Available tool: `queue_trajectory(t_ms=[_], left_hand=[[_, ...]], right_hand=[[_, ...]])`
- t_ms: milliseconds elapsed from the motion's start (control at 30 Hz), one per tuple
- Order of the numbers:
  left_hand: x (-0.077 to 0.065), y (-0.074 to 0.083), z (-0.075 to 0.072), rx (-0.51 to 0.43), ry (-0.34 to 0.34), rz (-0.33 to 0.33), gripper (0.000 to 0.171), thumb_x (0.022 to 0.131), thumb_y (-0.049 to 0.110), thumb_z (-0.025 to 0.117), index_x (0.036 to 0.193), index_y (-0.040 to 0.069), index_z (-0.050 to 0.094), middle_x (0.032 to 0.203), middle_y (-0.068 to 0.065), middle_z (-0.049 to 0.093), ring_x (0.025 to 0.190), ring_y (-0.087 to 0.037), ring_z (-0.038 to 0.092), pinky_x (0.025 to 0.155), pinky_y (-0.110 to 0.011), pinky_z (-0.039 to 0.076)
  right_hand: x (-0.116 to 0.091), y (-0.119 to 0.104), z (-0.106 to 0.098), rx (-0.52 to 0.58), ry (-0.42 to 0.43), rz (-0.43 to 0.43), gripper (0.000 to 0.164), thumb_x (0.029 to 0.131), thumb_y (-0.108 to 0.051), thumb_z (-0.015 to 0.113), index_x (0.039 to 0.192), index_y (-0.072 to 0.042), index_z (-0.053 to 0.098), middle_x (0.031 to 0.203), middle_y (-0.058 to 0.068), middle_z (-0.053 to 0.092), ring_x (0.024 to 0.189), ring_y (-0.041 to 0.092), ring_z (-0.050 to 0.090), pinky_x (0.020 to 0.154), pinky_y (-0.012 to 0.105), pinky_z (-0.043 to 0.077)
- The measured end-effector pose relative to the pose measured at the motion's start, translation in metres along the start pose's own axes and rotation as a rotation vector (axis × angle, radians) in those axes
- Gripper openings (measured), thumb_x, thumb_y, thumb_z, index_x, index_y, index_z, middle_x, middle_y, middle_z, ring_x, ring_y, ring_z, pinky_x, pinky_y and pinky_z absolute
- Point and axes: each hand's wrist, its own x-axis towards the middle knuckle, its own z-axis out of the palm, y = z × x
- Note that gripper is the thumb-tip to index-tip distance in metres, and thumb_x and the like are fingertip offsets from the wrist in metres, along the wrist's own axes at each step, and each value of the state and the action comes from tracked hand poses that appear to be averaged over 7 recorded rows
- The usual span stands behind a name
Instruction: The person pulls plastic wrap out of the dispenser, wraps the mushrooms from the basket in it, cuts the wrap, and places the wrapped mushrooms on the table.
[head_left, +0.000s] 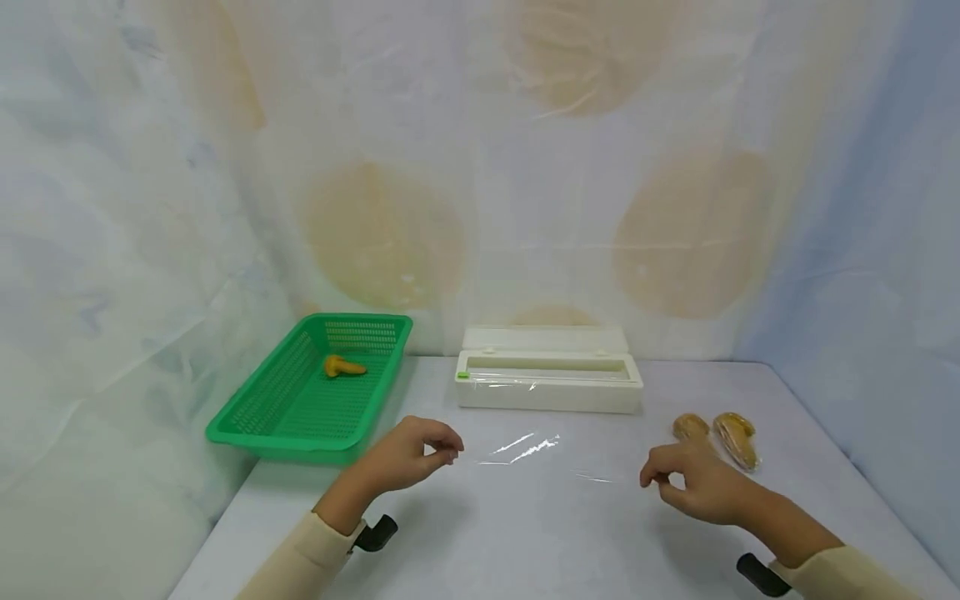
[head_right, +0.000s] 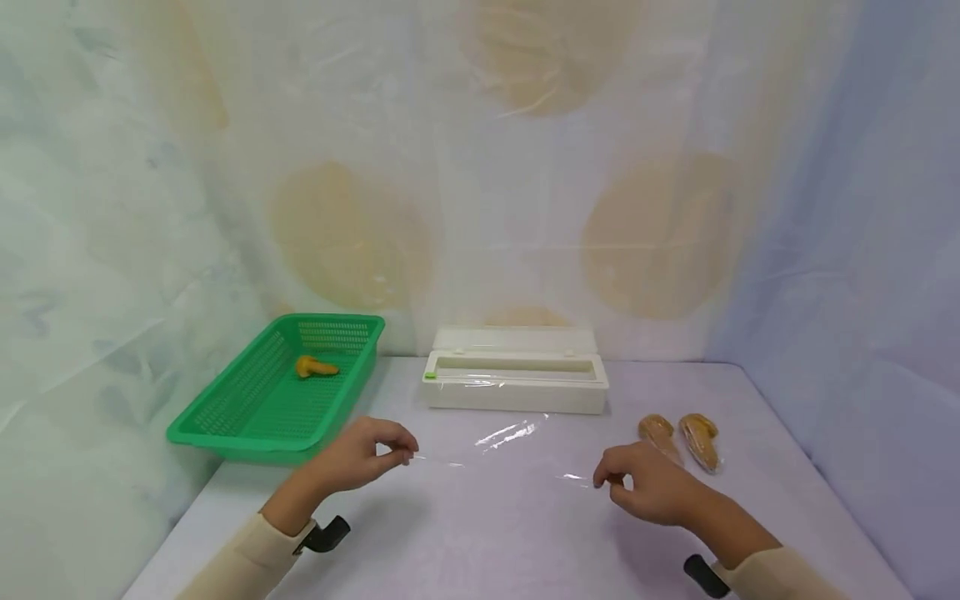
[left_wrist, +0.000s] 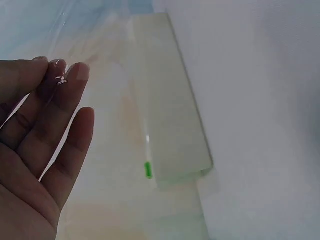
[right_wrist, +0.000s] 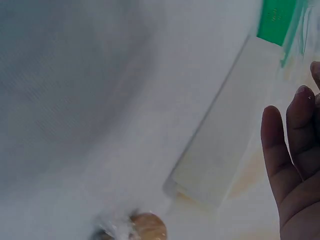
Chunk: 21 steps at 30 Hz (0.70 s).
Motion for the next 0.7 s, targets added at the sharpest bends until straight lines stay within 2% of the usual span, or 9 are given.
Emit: queue_trajectory(t_ms=[133, 333, 500, 633, 700], left_hand=[[-0.007, -0.007, 0.016, 0.047, -0.027, -0.004, 0.014, 0.089, 0.001, 0.066, 0.096, 0.012, 0.072, 0.091, 0.009, 0.069, 0.083, -0.003, 0.062, 0.076, -0.028, 0.053], [-0.016, -0.015, 0.039, 0.203, -0.129, -0.003, 0.011, 0.089, 0.003, 0.067, 0.095, 0.009, 0.074, 0.091, 0.007, 0.071, 0.085, 0.001, 0.062, 0.077, -0.022, 0.051], [-0.021, -0.019, 0.056, 0.301, -0.180, 0.023, 0.014, 0.087, 0.004, 0.067, 0.095, 0.013, 0.075, 0.091, 0.011, 0.070, 0.085, 0.001, 0.062, 0.076, -0.019, 0.049], [-0.022, -0.023, 0.066, 0.405, -0.179, 0.073, 0.013, 0.086, 0.006, 0.068, 0.091, 0.016, 0.075, 0.088, 0.012, 0.069, 0.082, 0.000, 0.062, 0.075, -0.019, 0.049], [-0.023, -0.024, 0.068, 0.438, -0.182, 0.078, 0.011, 0.086, 0.008, 0.070, 0.088, 0.017, 0.075, 0.085, 0.014, 0.067, 0.080, 0.000, 0.061, 0.073, -0.019, 0.049]], right_hand=[[-0.007, 0.008, 0.019, 0.081, -0.129, 0.091, 0.031, 0.082, 0.008, 0.059, 0.091, -0.020, 0.069, 0.086, -0.016, 0.063, 0.075, 0.001, 0.055, 0.062, 0.028, 0.050], [-0.014, 0.010, 0.032, 0.065, -0.222, 0.183, 0.012, 0.087, -0.009, 0.068, 0.090, -0.020, 0.069, 0.077, -0.022, 0.053, 0.070, -0.001, 0.051, 0.060, 0.024, 0.048], [-0.018, 0.009, 0.039, 0.050, -0.270, 0.238, 0.012, 0.085, -0.012, 0.072, 0.088, -0.023, 0.069, 0.074, -0.021, 0.051, 0.066, -0.001, 0.049, 0.058, 0.022, 0.045], [-0.020, 0.010, 0.043, 0.012, -0.290, 0.244, 0.015, 0.084, -0.010, 0.072, 0.085, -0.024, 0.068, 0.072, -0.021, 0.049, 0.064, -0.001, 0.047, 0.056, 0.022, 0.044], [-0.020, 0.009, 0.045, -0.011, -0.299, 0.239, 0.016, 0.084, -0.010, 0.072, 0.083, -0.025, 0.066, 0.071, -0.021, 0.048, 0.064, -0.001, 0.046, 0.057, 0.022, 0.043]])
